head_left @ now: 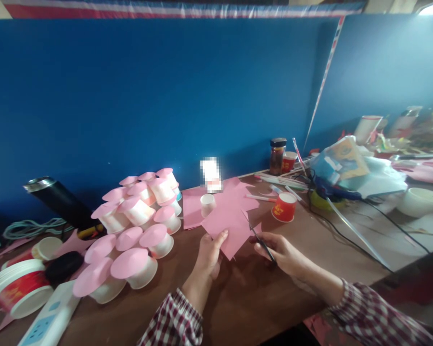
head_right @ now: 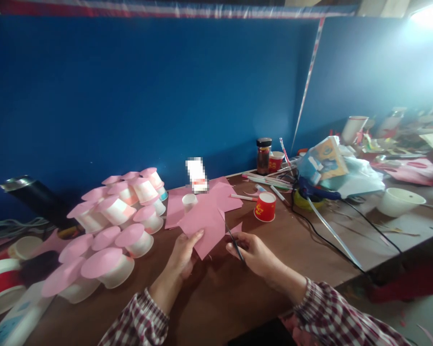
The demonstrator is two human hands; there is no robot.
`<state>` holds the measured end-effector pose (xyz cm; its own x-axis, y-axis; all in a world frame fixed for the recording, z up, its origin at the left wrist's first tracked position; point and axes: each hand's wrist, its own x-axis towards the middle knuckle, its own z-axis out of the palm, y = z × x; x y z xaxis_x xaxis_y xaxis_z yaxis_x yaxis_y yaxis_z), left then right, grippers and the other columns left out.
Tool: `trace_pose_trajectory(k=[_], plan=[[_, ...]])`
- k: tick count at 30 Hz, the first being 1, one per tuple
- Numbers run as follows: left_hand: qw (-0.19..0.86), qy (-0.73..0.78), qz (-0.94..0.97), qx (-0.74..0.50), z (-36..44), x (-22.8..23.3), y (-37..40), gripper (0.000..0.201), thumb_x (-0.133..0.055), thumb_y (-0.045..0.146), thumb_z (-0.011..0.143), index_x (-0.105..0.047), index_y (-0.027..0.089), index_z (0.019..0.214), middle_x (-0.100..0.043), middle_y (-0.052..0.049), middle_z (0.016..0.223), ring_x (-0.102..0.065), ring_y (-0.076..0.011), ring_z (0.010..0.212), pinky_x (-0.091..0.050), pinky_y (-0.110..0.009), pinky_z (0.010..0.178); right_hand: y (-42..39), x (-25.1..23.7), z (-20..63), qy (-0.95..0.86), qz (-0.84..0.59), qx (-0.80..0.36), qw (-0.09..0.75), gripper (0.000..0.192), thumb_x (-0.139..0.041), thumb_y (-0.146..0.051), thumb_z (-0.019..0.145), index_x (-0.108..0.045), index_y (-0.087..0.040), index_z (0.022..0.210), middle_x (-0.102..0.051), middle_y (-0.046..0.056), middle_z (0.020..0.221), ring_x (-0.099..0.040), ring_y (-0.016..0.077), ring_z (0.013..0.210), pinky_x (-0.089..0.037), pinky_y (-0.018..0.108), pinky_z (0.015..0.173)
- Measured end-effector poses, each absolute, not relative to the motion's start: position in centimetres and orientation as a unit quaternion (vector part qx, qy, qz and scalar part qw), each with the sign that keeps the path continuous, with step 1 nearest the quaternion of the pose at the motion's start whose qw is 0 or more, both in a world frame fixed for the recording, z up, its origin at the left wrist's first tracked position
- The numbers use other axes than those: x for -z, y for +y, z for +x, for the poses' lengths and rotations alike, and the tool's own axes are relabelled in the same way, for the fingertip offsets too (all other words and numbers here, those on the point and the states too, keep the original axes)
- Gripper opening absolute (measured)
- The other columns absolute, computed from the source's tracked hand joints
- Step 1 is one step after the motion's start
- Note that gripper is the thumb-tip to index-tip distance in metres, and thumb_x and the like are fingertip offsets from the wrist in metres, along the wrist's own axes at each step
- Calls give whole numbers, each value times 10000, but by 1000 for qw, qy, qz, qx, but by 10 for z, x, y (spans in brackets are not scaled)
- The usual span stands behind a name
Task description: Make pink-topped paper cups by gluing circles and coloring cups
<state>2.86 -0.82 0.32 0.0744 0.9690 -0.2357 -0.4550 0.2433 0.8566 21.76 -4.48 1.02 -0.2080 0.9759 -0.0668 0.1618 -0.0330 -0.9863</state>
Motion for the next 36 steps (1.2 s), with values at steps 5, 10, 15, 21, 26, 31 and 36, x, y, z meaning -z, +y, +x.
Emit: trace_pose_trajectory(k=[5,10,15,21,26,31,36], plan=[[667,440,296,-524,29,-2,-7,402,-767,339,647,-631,73,916,-710,-127,796,-678,-225,713,-536,-308,602,-46,-2,221,-591,-493,-513,379,353,-695,-379,757,-655,-121,993,-556,-10,664,-443,72,502,-361,206,465],[654,455,293,-528,30,-2,-6,411,-780,333,633,-645,69,918,-715,-126,784,-680,-225,739,-541,-317,663,-49,1,224,-600,-490,-512,372,374,-673,-393,776,-644,-112,1020,-508,-31,588,-456,81,501,-379,212,483],[650,447,340,-512,29,4,-5,431,-783,373,622,-673,45,879,-720,-142,801,-675,-225,714,-530,-334,706,-49,-6,226,-581,-478,-544,372,431,-617,-474,805,-615,-112,1037,-546,-6,633,-500,95,539,-381,213,494],[637,423,424,-486,28,7,-7,407,-726,394,694,-689,59,923,-724,-140,865,-673,-244,793,-521,-344,752,-48,-10,233,-594,-424,-576,368,342,-540,-471,867,-573,-135,812,-584,29,713,-527,102,607,-385,210,535],[608,440,456,-478,28,6,-8,372,-706,404,710,-702,88,907,-724,-128,918,-666,-239,816,-520,-330,744,-49,-11,236,-604,-427,-570,358,329,-554,-468,861,-553,-142,811,-584,27,727,-534,108,629,-392,207,551],[618,435,452,-475,29,0,-11,366,-719,401,690,-704,87,877,-729,-114,831,-667,-237,784,-518,-322,719,-48,-12,236,-611,-440,-560,345,332,-584,-473,836,-562,-142,827,-574,17,717,-525,103,612,-389,202,536],[627,446,433,-469,29,-3,-11,390,-745,392,658,-705,78,887,-726,-124,843,-668,-235,770,-517,-323,710,-48,-13,239,-613,-438,-560,344,345,-581,-483,835,-561,-140,795,-530,-5,652,-492,90,565,-366,199,508]])
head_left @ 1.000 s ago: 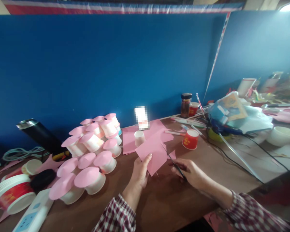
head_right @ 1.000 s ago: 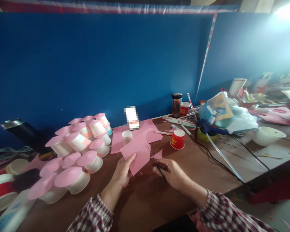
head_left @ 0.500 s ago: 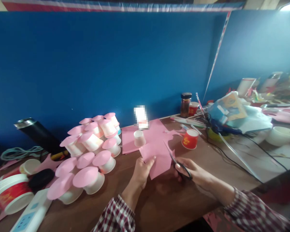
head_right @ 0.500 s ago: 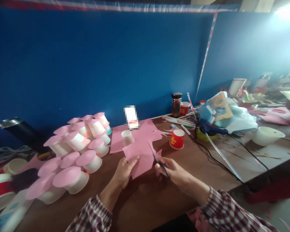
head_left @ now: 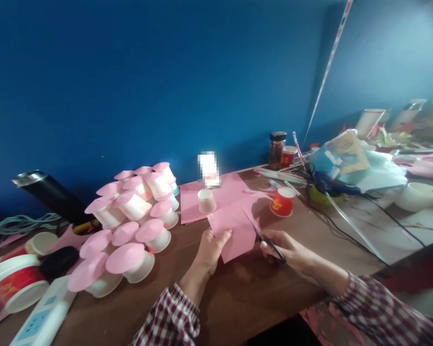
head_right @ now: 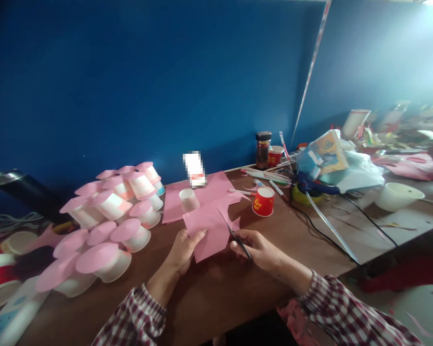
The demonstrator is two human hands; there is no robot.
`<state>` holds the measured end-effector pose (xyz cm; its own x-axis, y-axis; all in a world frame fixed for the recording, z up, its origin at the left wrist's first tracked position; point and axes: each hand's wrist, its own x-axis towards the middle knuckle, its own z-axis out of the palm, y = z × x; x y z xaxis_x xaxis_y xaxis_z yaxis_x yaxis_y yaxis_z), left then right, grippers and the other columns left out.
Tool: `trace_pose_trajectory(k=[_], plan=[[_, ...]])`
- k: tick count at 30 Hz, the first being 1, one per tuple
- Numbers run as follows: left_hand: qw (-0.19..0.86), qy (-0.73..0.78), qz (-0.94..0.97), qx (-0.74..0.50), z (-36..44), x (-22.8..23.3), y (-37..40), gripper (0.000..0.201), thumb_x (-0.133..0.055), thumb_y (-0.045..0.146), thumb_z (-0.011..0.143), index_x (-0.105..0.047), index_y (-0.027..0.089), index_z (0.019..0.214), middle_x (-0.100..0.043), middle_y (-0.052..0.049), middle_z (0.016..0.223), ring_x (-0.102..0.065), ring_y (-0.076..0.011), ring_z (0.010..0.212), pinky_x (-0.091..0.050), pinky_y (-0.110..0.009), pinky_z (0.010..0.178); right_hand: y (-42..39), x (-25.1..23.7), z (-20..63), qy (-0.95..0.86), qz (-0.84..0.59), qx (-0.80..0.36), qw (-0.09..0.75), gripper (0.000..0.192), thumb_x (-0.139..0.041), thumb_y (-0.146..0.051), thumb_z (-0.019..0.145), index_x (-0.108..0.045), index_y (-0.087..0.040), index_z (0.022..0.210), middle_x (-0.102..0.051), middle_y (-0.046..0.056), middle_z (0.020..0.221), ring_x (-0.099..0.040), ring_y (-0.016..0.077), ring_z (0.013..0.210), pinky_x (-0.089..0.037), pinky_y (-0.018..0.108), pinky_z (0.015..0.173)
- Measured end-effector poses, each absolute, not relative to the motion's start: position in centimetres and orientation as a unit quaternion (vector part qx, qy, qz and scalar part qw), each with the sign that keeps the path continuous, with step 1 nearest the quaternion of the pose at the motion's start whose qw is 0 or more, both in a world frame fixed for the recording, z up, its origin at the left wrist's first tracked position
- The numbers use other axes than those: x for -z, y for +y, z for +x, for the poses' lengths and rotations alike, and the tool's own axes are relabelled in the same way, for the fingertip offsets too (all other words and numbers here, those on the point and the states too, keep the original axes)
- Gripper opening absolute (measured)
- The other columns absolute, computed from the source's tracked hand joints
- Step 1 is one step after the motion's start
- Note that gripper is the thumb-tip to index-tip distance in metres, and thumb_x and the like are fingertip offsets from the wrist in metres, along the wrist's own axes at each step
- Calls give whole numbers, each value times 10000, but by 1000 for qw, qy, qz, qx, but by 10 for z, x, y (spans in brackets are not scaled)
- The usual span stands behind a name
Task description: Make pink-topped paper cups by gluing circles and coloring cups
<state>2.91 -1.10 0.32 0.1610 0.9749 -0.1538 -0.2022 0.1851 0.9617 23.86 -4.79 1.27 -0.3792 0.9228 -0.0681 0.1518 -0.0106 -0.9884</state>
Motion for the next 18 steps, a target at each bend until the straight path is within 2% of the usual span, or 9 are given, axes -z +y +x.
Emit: trace_pose_trajectory(k=[7,14,18], plan=[[632,449,427,-465,27,3,-9,403,-745,400,664,-696,78,902,-725,-139,860,-675,-243,756,-529,-337,701,-48,-10,241,-619,-450,-554,329,371,-578,-492,830,-606,-122,845,-459,-34,582,-426,70,497,-332,196,461],[624,460,441,-453,26,5,-8,397,-724,426,683,-699,77,873,-725,-132,842,-673,-234,736,-534,-331,688,-52,-12,242,-622,-468,-546,310,421,-614,-495,800,-630,-109,967,-471,-35,572,-425,74,480,-329,207,457],[624,463,453,-437,26,2,-10,398,-729,423,677,-706,79,877,-726,-139,858,-674,-239,740,-535,-328,684,-52,-13,244,-638,-451,-544,307,391,-574,-504,828,-618,-117,863,-494,-26,568,-449,79,494,-324,206,468]])
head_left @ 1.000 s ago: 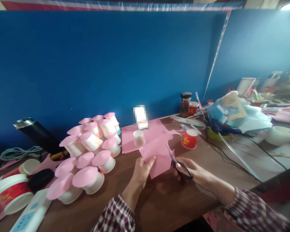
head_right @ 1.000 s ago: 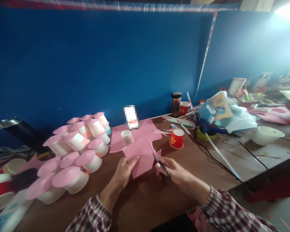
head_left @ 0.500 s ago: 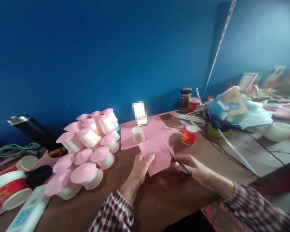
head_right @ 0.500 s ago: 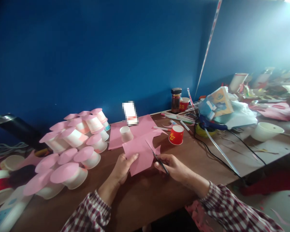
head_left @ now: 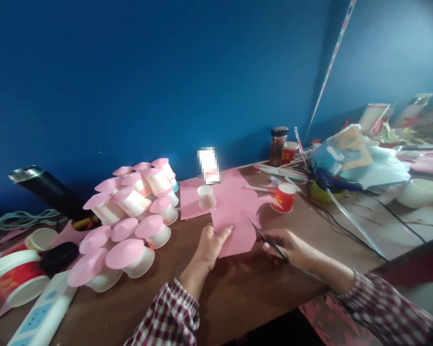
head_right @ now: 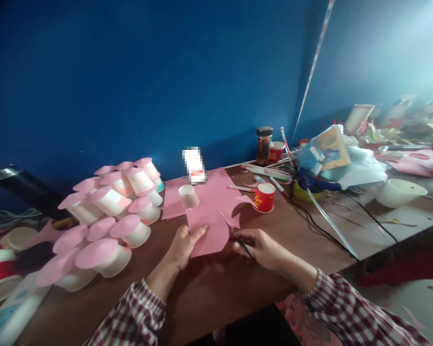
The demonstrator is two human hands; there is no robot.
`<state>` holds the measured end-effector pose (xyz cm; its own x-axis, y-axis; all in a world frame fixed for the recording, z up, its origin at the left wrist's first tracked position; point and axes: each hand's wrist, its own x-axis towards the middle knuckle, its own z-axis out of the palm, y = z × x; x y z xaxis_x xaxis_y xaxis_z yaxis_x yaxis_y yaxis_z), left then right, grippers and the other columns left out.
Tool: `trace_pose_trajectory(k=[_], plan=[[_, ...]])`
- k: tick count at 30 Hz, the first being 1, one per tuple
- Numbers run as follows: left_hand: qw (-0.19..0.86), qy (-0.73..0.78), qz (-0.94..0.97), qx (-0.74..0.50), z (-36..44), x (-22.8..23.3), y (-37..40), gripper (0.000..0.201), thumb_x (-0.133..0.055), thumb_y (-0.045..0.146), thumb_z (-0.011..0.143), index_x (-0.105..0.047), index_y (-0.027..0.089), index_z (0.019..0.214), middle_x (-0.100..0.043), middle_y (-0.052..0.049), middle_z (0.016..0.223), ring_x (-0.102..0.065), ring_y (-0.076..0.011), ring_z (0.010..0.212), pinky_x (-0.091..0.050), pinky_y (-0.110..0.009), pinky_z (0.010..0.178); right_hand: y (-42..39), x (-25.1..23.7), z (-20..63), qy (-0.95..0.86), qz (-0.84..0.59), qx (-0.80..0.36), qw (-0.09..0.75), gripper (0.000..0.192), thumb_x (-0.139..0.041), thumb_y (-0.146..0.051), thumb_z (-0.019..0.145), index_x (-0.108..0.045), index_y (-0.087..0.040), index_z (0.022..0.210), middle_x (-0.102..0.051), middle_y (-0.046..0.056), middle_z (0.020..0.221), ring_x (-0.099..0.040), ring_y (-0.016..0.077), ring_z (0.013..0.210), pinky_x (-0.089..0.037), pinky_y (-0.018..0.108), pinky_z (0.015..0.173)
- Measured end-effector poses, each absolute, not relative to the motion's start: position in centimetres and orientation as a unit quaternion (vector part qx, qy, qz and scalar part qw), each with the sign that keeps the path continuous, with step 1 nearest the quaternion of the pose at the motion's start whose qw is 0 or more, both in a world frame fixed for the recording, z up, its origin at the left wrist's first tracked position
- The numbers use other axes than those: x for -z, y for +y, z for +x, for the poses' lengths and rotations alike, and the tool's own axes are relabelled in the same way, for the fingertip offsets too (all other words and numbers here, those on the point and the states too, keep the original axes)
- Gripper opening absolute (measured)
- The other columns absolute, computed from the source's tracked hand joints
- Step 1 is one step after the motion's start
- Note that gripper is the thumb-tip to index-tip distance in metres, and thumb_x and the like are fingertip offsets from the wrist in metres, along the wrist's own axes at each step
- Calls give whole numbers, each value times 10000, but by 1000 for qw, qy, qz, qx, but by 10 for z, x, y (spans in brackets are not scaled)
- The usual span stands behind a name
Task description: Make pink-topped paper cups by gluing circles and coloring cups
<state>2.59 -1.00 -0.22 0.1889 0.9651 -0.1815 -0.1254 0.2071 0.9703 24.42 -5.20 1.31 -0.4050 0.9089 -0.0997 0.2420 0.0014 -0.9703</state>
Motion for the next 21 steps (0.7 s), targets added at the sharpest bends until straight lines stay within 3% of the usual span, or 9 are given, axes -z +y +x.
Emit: trace_pose_trajectory(k=[3,15,21], plan=[[631,452,459,-431,27,1,-11,383,-743,409,662,-712,89,871,-726,-137,888,-675,-247,771,-535,-331,706,-51,-12,246,-650,-445,-536,304,381,-551,-503,846,-586,-127,790,-532,-3,619,-482,89,532,-359,207,490],[664,432,448,-414,26,-2,-12,372,-768,366,634,-714,100,888,-727,-123,872,-677,-232,750,-526,-312,689,-49,-12,250,-655,-440,-544,285,410,-565,-525,827,-626,-129,915,-491,-24,632,-440,75,517,-339,197,465],[689,429,431,-394,23,-4,-11,382,-783,368,621,-695,87,865,-717,-115,803,-663,-205,674,-521,-307,643,-50,-15,254,-660,-453,-539,263,376,-593,-511,809,-603,-137,776,-478,-29,592,-443,75,481,-340,201,440]])
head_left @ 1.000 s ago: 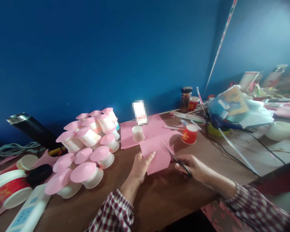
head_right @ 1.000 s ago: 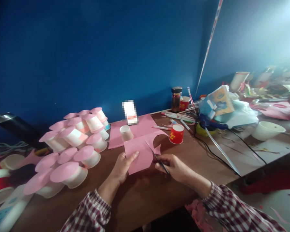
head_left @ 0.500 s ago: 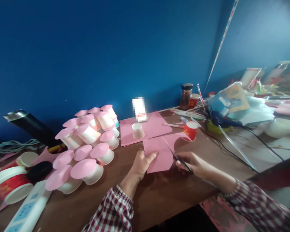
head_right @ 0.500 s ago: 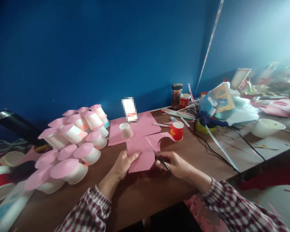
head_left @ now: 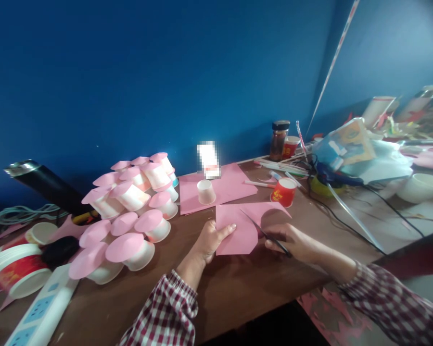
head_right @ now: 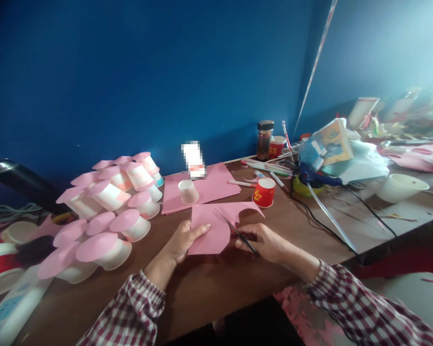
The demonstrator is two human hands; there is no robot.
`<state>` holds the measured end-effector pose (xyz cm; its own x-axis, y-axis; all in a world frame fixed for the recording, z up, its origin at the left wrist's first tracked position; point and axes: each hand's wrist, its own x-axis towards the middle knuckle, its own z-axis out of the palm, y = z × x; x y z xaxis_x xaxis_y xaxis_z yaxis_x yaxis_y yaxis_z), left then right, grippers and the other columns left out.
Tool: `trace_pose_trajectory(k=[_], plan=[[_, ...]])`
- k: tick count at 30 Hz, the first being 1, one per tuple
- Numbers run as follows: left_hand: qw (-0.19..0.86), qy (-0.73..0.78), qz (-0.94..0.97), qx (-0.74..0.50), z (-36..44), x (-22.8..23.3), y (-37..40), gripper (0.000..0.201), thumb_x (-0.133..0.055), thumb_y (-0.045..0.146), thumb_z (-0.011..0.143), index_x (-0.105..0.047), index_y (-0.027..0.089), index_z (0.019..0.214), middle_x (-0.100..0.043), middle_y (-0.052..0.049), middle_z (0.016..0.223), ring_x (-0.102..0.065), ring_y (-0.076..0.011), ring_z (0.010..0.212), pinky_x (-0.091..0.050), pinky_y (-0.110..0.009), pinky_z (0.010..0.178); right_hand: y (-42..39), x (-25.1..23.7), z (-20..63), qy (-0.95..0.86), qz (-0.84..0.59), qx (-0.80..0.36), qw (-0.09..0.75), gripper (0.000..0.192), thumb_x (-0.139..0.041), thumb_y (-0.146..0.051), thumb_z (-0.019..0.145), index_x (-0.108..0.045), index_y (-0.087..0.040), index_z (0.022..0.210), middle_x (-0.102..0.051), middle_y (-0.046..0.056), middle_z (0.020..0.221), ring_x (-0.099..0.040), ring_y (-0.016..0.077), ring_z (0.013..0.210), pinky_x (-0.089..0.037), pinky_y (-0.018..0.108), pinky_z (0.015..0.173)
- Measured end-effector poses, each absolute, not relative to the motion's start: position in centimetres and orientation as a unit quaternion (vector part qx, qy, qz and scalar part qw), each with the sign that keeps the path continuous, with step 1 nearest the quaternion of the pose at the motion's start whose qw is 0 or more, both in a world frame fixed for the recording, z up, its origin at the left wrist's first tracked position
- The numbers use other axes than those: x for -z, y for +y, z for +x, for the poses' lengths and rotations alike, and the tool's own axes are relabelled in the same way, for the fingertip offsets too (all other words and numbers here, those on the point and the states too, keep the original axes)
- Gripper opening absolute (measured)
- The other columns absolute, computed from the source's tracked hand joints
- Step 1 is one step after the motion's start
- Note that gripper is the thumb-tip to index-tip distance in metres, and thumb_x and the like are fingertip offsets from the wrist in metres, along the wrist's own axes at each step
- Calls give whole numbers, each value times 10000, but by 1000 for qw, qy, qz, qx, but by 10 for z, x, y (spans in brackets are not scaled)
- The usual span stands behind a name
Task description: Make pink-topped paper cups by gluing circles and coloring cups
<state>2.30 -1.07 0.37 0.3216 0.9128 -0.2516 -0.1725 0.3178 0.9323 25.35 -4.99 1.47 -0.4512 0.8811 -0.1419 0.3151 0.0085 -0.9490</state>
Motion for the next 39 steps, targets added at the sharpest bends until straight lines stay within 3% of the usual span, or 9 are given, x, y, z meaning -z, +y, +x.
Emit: trace_pose_trajectory(k=[7,10,12,15,19,26,34,39], plan=[[773,306,293,-473,20,-9,-8,620,-593,643,705,-661,106,1008,-696,-122,838,-638,-185,670,-528,-308,640,-50,-10,233,-540,-488,-557,400,406,-587,-550,792,-533,-155,714,-515,-23,576,-460,76,475,-336,204,454],[757,252,292,-528,27,-10,-12,543,-633,570,722,-627,154,1072,-674,-111,1016,-638,-201,863,-527,-320,759,-42,-10,212,-503,-488,-550,454,414,-614,-567,758,-537,-163,715,-509,-31,575,-456,79,477,-334,205,451],[732,264,306,-549,32,-10,-14,435,-676,464,736,-626,163,1045,-669,-96,1034,-637,-189,885,-520,-295,763,-34,-9,198,-508,-471,-544,474,415,-645,-563,731,-547,-161,699,-486,-42,560,-439,77,481,-348,212,464],[683,347,305,-566,35,-10,-13,367,-711,371,725,-629,127,986,-685,-106,975,-652,-179,816,-514,-270,707,-21,-6,182,-545,-441,-546,457,382,-660,-528,734,-589,-152,742,-482,-47,560,-438,82,498,-356,218,479],[596,445,286,-603,30,-8,-6,425,-757,361,661,-636,96,970,-703,-110,884,-659,-188,722,-510,-272,617,-10,-1,170,-593,-426,-526,436,335,-679,-455,747,-626,-141,853,-553,-24,641,-486,100,572,-382,222,524],[549,465,317,-618,25,4,2,472,-737,409,673,-654,68,989,-713,-136,846,-674,-223,699,-526,-304,609,-3,2,171,-625,-411,-501,435,347,-660,-418,780,-624,-142,987,-645,37,809,-601,190,800,-474,275,697],[565,460,331,-599,27,7,-2,450,-724,421,681,-672,52,935,-707,-145,809,-664,-219,667,-524,-309,598,-5,-2,176,-630,-397,-509,432,320,-654,-423,785,-596,-135,911,-581,3,719,-528,119,609,-435,232,550],[555,464,353,-593,27,11,-1,454,-716,430,687,-682,56,942,-707,-141,813,-652,-208,669,-513,-309,609,-6,-6,179,-638,-392,-507,428,276,-649,-400,799,-580,-144,874,-563,-2,725,-523,113,633,-425,222,569]])
